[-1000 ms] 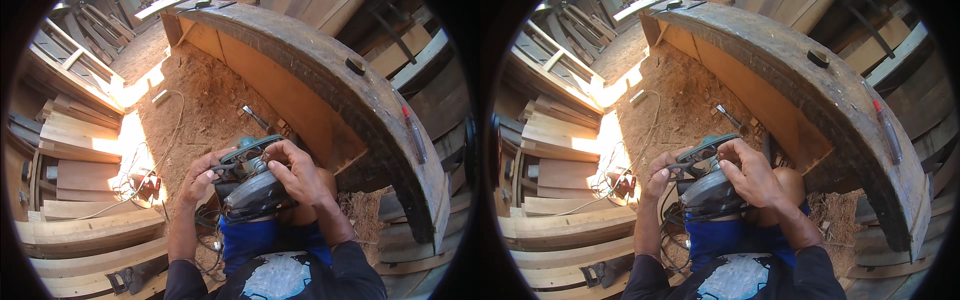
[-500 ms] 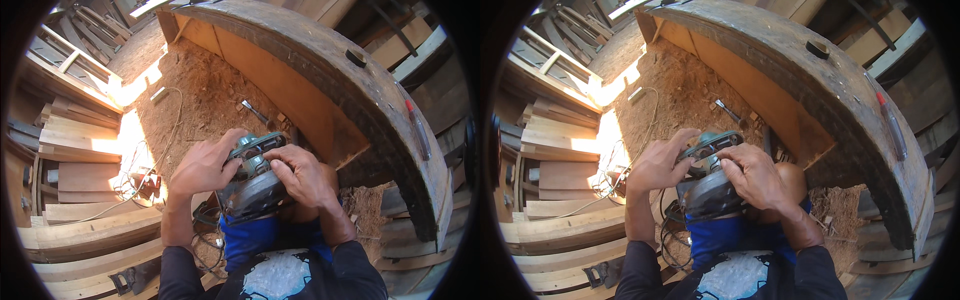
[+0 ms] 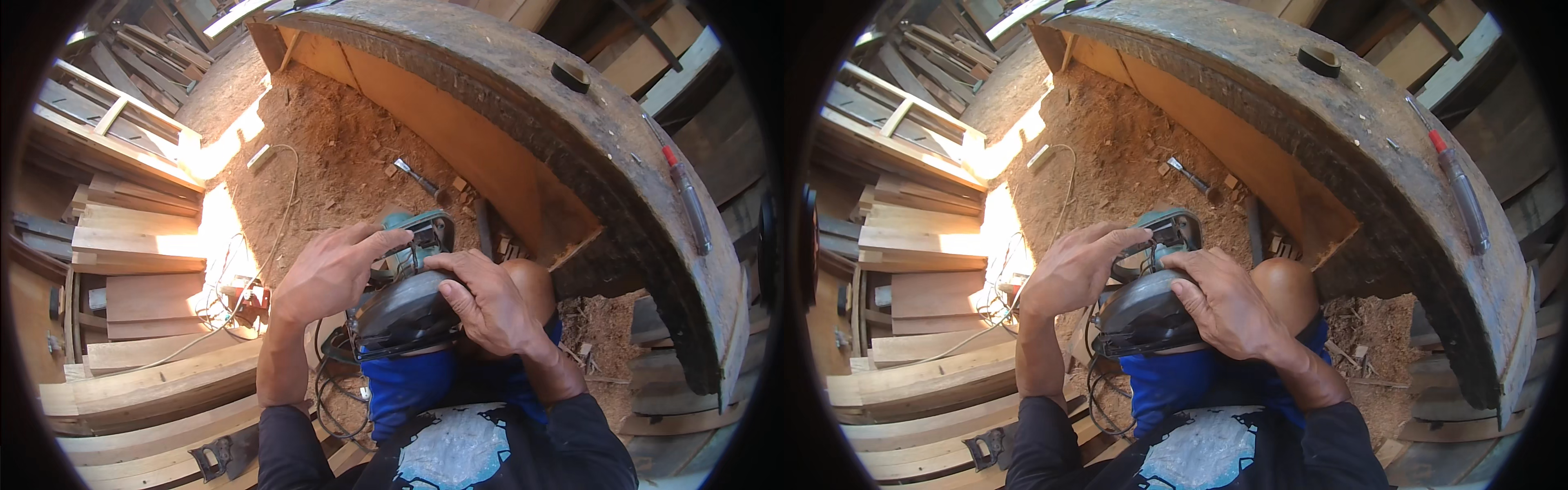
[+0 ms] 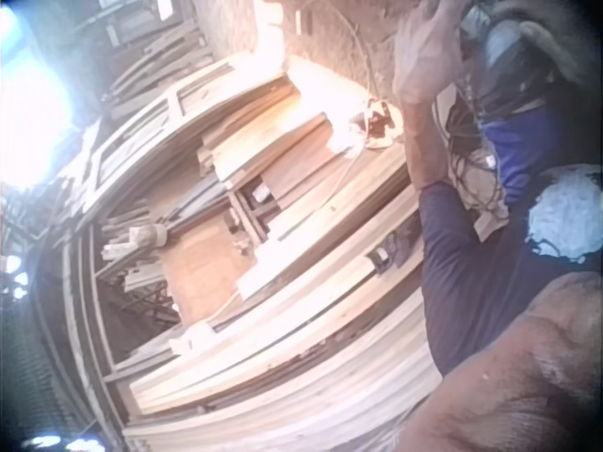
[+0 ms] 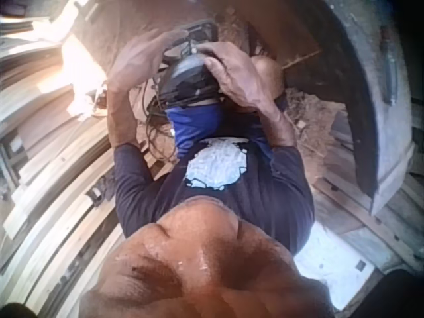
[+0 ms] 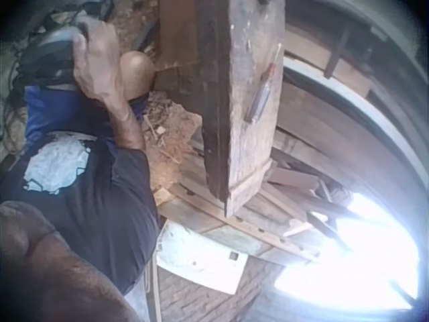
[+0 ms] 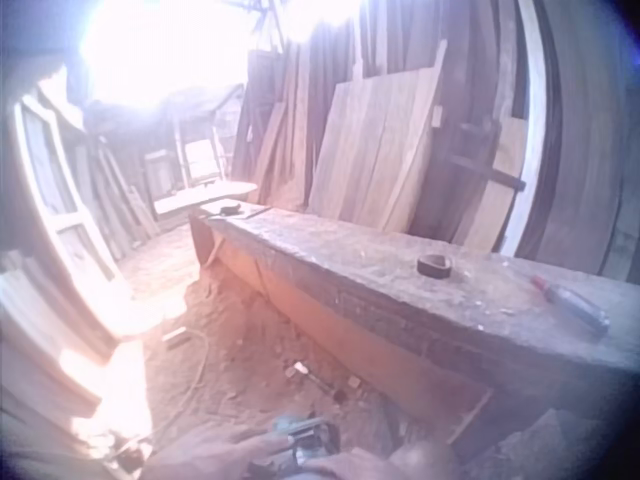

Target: The person disassembles the housing of a circular saw, using a screwdriver to remove screws and pliers to disconnect internal wiring.

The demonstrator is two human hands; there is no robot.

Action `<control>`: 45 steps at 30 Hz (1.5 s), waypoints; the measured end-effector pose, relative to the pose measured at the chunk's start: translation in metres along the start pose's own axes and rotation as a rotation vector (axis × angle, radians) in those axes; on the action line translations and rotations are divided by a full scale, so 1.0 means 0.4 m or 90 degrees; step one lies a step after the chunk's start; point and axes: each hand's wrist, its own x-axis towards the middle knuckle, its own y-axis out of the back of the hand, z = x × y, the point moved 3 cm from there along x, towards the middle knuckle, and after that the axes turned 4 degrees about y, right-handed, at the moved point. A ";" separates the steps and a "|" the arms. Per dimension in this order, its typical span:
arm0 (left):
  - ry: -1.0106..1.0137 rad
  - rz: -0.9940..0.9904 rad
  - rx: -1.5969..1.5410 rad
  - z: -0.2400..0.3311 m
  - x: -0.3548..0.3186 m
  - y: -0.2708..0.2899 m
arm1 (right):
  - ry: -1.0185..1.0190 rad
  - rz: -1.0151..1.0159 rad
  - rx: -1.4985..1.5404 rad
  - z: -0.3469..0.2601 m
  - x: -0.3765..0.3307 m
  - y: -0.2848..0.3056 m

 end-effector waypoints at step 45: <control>-0.012 0.117 -0.100 -0.019 -0.044 -0.014 | -0.176 0.049 0.293 0.126 0.109 0.034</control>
